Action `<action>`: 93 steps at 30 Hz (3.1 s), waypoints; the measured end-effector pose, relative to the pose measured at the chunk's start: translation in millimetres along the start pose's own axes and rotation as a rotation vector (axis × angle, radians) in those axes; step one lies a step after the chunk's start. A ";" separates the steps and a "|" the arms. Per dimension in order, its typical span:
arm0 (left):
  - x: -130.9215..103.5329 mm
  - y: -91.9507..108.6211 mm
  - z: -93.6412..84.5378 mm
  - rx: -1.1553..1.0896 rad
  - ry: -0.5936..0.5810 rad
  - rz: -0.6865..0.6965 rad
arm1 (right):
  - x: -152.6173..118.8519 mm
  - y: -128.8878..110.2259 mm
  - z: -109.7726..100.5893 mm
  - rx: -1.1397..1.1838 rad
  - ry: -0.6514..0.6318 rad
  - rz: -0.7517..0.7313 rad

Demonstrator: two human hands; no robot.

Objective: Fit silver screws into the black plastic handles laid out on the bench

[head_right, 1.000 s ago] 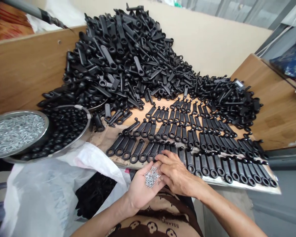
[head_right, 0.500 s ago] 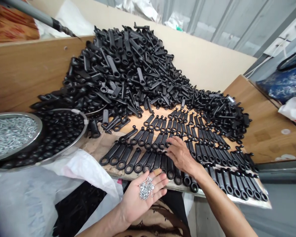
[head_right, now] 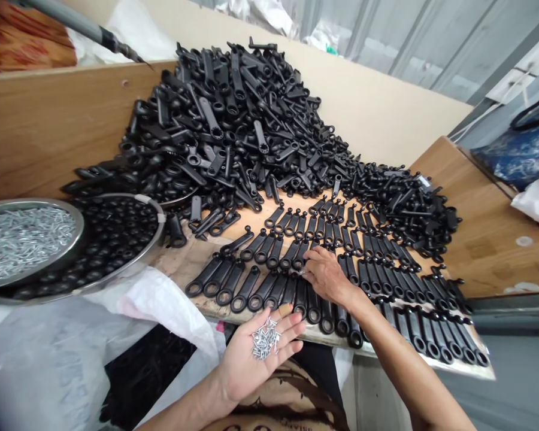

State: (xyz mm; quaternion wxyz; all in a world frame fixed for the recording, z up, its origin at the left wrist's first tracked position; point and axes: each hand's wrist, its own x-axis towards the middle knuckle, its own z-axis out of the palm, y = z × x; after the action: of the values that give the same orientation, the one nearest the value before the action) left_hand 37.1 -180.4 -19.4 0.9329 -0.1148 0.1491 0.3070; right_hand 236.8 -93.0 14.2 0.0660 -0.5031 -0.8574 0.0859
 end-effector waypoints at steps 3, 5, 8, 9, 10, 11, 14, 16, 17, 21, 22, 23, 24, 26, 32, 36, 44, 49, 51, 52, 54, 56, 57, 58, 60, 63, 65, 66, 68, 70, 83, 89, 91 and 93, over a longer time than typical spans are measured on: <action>-2.1 -0.2 2.8 0.009 -0.022 0.020 | 1.8 1.4 0.7 0.002 -0.001 -0.008; -4.4 0.3 5.3 0.002 -0.031 0.041 | -0.8 -2.1 -1.8 0.012 0.045 -0.005; -8.3 2.1 8.3 -0.020 -0.026 0.089 | -14.4 -21.2 -10.6 0.055 0.154 -0.046; -9.4 2.6 9.0 -0.027 -0.023 0.105 | -21.3 -31.2 -14.0 0.082 0.173 -0.082; -10.4 2.8 9.8 -0.035 -0.023 0.118 | -28.8 -42.5 -17.1 0.114 0.176 -0.128; -11.2 2.7 10.5 -0.045 -0.029 0.129 | -36.6 -54.3 -19.3 0.143 0.169 -0.177; -12.0 0.2 13.6 -0.061 -0.066 0.149 | -57.0 -86.9 -18.5 0.179 0.121 -0.289; -11.4 -2.7 15.8 -0.064 -0.067 0.150 | -65.7 -100.9 -12.3 0.157 0.115 -0.296; -11.0 -4.4 16.5 -0.068 -0.058 0.149 | -68.4 -105.3 -8.5 0.138 0.119 -0.288; -10.2 -11.0 14.9 -0.074 -0.045 0.152 | -74.4 -112.1 2.0 0.049 0.122 -0.272; -10.1 -12.4 13.5 -0.060 -0.050 0.150 | -75.7 -113.1 2.6 0.032 0.114 -0.272; -9.8 -13.5 11.9 -0.047 -0.054 0.151 | -77.1 -114.1 2.6 0.015 0.102 -0.270; -9.4 -14.3 10.5 -0.036 -0.052 0.152 | -78.5 -115.2 2.1 -0.001 0.088 -0.266; -7.8 -14.8 8.7 -0.026 -0.040 0.159 | -80.9 -117.4 0.9 -0.032 0.061 -0.249; -3.7 -10.3 13.6 -0.019 -0.043 0.157 | -74.7 -118.7 -3.0 -0.090 0.052 -0.199; -0.9 -2.7 14.9 -0.075 -0.024 0.192 | -60.4 -116.4 -8.2 -0.080 0.000 -0.182; 13.5 20.7 24.3 -0.103 0.041 0.177 | -31.8 -107.0 -15.6 -0.129 -0.012 -0.231; 24.4 35.9 47.0 -0.079 0.080 0.161 | -19.2 -97.7 -33.1 -0.158 -0.011 -0.258; 30.9 38.8 56.0 -0.065 0.082 0.149 | -17.4 -92.1 -38.6 -0.133 0.012 -0.224; 34.8 39.3 59.8 -0.059 0.073 0.140 | -17.1 -88.9 -41.8 -0.113 0.024 -0.200; 43.4 38.7 65.8 -0.058 0.022 0.107 | -17.0 -80.6 -50.2 -0.053 0.048 -0.164; 52.4 36.8 69.9 -0.057 -0.059 0.077 | -16.1 -66.9 -59.9 0.020 0.095 -0.145; 56.8 35.9 71.5 -0.049 -0.092 0.067 | -14.9 -56.8 -64.2 0.054 0.141 -0.132; 60.9 35.1 72.7 -0.035 -0.111 0.058 | -12.9 -44.5 -67.5 0.086 0.197 -0.109; 68.2 34.5 74.3 -0.005 -0.103 0.037 | -6.6 -14.1 -69.4 0.132 0.320 -0.029; 76.7 36.0 73.7 0.018 -0.077 -0.007 | 6.4 34.7 -60.0 0.179 0.370 0.128; 80.8 37.9 71.3 0.024 -0.073 -0.026 | 14.6 60.1 -48.7 0.207 0.327 0.204; 82.4 38.9 69.7 0.026 -0.070 -0.033 | 18.1 69.4 -42.8 0.220 0.297 0.231; 84.7 41.2 66.4 0.034 -0.063 -0.044 | 23.5 81.3 -32.4 0.236 0.245 0.263; 85.8 44.1 63.7 0.044 -0.055 -0.049 | 27.1 86.6 -25.1 0.235 0.206 0.275; 84.7 54.1 61.5 0.027 -0.006 0.084 | 27.1 93.1 -13.0 0.071 0.144 0.195; 85.4 51.2 64.5 0.021 -0.017 0.118 | 18.3 50.5 -36.9 0.110 0.283 0.013; 86.1 50.2 64.5 0.015 -0.055 0.122 | 16.9 26.7 -45.3 0.150 0.261 -0.088; 87.0 49.1 63.7 -0.005 -0.098 0.126 | 16.4 6.6 -48.6 0.146 0.215 -0.158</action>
State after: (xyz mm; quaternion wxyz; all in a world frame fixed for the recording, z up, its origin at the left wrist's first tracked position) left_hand 87.3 -75.6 3.4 0.9177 -0.0923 0.1093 0.3707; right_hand 244.2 -71.6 60.6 0.2003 -0.4342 -0.8738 0.0882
